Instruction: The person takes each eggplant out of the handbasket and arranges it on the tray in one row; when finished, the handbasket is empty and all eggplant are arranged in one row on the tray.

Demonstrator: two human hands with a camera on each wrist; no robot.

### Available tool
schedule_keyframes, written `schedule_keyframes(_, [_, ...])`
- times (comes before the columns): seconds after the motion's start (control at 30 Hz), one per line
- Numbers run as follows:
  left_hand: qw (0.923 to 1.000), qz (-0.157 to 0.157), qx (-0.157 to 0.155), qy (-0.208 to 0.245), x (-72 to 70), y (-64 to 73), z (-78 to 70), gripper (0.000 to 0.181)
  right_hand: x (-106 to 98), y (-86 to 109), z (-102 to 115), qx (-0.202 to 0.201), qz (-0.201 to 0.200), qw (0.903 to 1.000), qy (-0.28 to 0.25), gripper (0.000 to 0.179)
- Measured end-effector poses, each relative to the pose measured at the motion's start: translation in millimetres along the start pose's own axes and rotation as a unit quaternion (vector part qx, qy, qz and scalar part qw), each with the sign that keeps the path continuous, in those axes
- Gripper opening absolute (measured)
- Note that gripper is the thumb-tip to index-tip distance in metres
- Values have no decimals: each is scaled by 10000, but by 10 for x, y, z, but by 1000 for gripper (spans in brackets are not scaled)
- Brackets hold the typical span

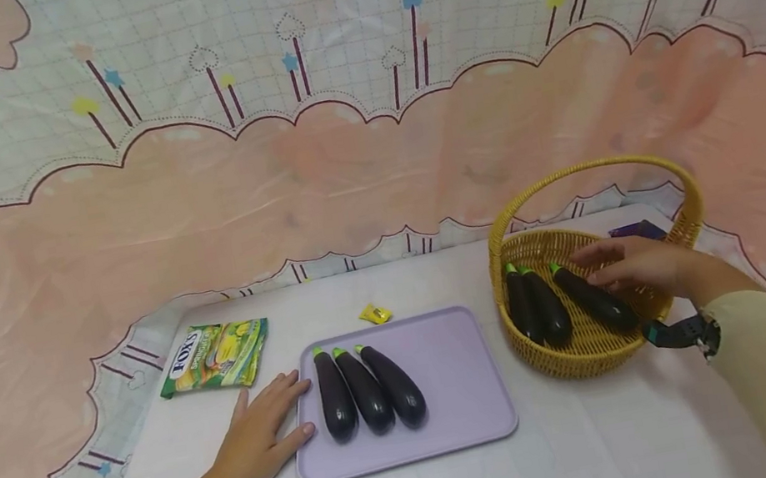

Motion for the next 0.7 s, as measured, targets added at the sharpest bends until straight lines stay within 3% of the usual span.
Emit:
schedule_keyframes(0.33, [10000,23,-52,48,-42,3,-20,68,145,-56,-29,17,369,9988,-314,65])
schedule_keyframes(0.7, [10000,47,-6,47,-58,-5,-57,67,195,-89,-52,-58,418,9988,238,57])
Point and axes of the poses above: each hand's wrist, its own y-axis away from the middle knuckle, its own x-axis out of the palm, z = x × y, the point moved 10 cm from there along -y, towards the middle knuckle, and after that the axes turned 11 degrees about -z, right-handed, at the moved point
